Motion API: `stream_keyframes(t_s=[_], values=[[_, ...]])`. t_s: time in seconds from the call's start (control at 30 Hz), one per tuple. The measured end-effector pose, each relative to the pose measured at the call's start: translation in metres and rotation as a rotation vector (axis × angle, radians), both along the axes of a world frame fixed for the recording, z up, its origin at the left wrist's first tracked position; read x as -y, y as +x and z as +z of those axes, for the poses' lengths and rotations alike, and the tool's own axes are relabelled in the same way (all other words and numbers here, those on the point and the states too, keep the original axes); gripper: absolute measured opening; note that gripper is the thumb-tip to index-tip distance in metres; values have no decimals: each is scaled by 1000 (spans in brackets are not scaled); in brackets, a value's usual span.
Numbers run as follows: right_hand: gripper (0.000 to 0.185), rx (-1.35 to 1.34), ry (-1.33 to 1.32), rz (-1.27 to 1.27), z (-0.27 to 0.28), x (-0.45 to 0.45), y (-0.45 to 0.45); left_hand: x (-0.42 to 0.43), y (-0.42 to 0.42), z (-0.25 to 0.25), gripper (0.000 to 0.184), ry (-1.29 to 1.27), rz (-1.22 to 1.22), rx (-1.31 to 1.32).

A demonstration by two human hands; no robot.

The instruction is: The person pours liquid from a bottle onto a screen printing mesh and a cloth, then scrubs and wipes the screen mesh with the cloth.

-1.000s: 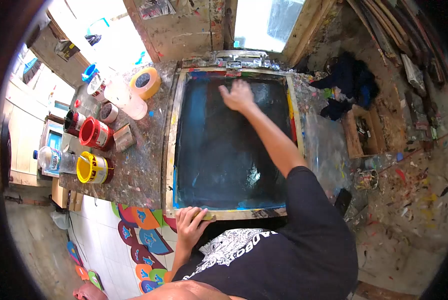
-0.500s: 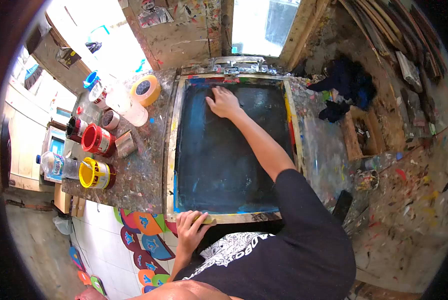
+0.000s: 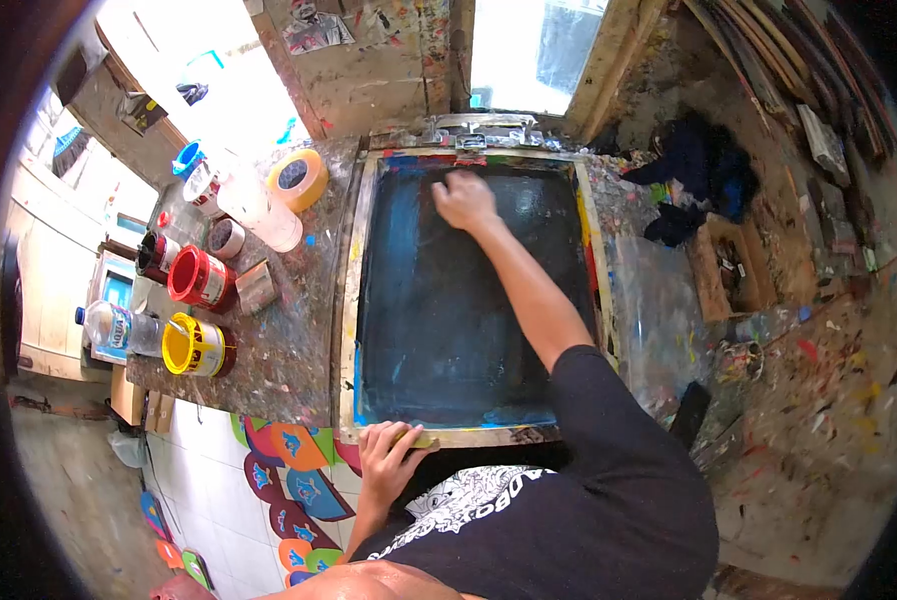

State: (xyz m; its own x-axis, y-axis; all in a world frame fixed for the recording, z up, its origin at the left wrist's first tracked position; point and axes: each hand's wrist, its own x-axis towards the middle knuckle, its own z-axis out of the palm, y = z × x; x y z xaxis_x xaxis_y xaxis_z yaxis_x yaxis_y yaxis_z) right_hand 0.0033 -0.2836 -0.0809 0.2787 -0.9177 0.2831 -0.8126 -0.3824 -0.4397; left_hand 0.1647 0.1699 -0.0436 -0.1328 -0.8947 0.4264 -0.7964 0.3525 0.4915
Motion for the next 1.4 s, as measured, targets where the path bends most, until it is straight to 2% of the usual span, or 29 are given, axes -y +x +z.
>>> stream_keyframes(t_s=[0.03,0.07,0.13,0.23,0.3,0.37,0.43,0.47,0.53,0.6,0.67,0.73,0.83,0.9,0.97,1.07,1.13,1.27,1.3,1.33,1.4], values=[[46,163,-83,175,-16,5,21,0,0,1,46,-5,-3,-7],[47,125,-125,332,-22,3,40,1,0,2,46,-11,-1,-14],[59,-41,-14,410,-10,-28,65,2,-1,1,46,-16,9,-17],[61,-99,19,499,0,-66,43,-1,-5,2,47,-5,14,-24],[61,-191,53,635,12,-83,-5,2,0,1,47,-10,17,-26],[56,-194,185,413,18,-65,-57,1,-3,-1,46,-12,17,-37],[57,-151,138,118,8,-26,-103,0,-2,0,45,-14,12,-28],[56,-199,27,34,-11,-6,-112,1,-1,2,45,-17,-4,-11],[59,-270,131,-42,-10,1,-84,1,-1,7,45,-15,1,-12],[64,-708,35,342,17,-37,-32,2,0,10,44,-35,-12,-1],[67,-225,138,457,14,-91,19,2,-1,8,44,-47,-9,-6],[69,-197,20,763,11,-138,47,4,-3,6,45,-63,10,-14],[71,-238,145,808,31,-110,31,2,-3,6,43,-78,13,-19],[62,-260,30,608,21,-58,21,6,-3,6,43,-85,22,-11],[58,-314,-13,534,-11,16,21,2,-2,8,43,-82,13,2],[57,-388,46,507,2,15,34,3,-3,8,43,-95,14,-11],[54,-194,-3,702,-9,-24,28,1,-2,7,43,-93,22,-13],[55,-245,148,999,39,-187,7,1,-2,3,43,-95,6,-17],[53,-266,76,1080,42,-210,1,3,-1,3,43,-100,1,-2],[52,-283,6,1161,42,-223,-5,4,-1,3,43,-96,1,0],[41,-195,3,1133,39,-197,-9,2,-1,4,43,-83,10,-4]])
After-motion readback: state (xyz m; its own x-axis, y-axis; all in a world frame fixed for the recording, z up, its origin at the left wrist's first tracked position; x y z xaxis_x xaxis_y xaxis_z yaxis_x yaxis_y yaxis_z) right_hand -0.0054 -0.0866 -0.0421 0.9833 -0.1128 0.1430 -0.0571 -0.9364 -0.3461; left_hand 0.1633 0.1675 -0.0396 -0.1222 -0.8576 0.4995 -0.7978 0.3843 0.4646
